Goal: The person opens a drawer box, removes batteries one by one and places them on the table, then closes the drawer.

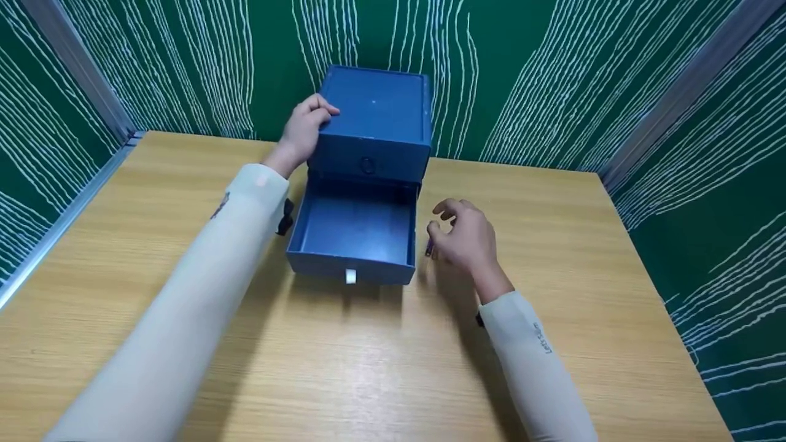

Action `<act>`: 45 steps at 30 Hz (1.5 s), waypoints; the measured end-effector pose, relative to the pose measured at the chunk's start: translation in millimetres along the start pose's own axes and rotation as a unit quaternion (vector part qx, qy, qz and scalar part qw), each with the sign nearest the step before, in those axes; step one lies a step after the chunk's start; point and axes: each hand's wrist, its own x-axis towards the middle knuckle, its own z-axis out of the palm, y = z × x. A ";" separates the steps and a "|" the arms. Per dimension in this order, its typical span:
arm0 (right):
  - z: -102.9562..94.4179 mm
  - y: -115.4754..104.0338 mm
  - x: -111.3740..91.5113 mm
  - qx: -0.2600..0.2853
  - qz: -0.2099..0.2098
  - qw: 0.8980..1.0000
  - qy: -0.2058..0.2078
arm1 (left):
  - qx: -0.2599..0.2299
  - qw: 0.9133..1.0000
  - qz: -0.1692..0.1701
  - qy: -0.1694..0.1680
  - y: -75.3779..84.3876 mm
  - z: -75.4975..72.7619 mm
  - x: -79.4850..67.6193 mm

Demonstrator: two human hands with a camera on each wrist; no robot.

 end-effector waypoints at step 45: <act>21.1 -101.6 -83.4 -0.097 -0.308 0.942 0.089 | 0.018 1.000 0.006 0.008 -0.2 0.5 0.2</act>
